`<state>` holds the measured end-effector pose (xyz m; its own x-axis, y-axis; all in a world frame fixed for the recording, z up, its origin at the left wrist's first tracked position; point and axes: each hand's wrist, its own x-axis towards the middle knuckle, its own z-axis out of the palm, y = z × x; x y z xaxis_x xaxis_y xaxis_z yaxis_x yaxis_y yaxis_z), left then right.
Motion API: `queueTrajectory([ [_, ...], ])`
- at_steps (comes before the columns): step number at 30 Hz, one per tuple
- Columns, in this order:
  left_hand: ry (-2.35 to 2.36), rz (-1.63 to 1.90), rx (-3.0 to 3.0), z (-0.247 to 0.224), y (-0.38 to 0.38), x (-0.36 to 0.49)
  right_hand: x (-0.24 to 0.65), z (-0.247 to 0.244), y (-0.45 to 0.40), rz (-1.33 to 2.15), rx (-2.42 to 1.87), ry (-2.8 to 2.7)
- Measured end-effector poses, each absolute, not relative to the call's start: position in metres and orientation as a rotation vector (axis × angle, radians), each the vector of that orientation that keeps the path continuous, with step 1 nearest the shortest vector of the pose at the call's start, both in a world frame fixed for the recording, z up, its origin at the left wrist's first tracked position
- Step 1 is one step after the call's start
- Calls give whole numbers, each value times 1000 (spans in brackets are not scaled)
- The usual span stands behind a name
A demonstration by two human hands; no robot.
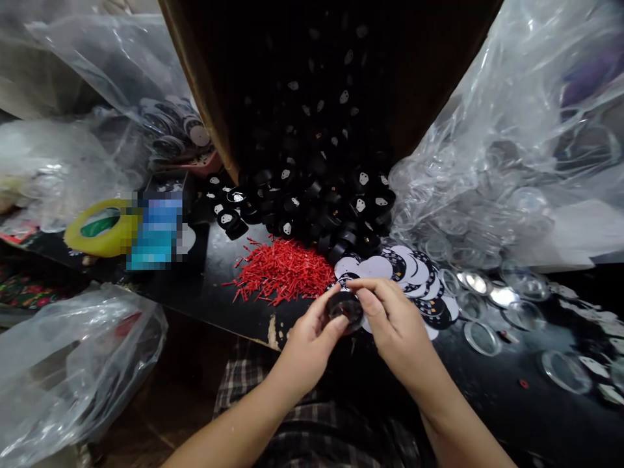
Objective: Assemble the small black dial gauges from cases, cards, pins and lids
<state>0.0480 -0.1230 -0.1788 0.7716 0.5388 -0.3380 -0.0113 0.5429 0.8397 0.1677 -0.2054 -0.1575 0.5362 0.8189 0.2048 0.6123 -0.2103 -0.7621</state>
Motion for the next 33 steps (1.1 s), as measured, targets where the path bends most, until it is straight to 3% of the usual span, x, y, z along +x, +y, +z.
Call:
queueTrajectory([
  [5,566,301,1301,-169,-127,39,162,-155,-194,138,-2038,-1208],
  [11,554,309,1458,-165,-123,40,150,-161,-186,59,-1891,-1126],
  [18,1020,164,1584,-185,-95,-81,154,-164,-190,705,-1733,-1110],
  [22,1399,502,2190,-195,-67,-132,158,-165,-190,743,-1790,-1032],
  [26,1089,594,2369,-183,-26,-58,143,-161,-181,767,-1700,-1309],
  [33,1022,547,2322,-180,44,78,154,-171,-202,612,-1874,-1370],
])
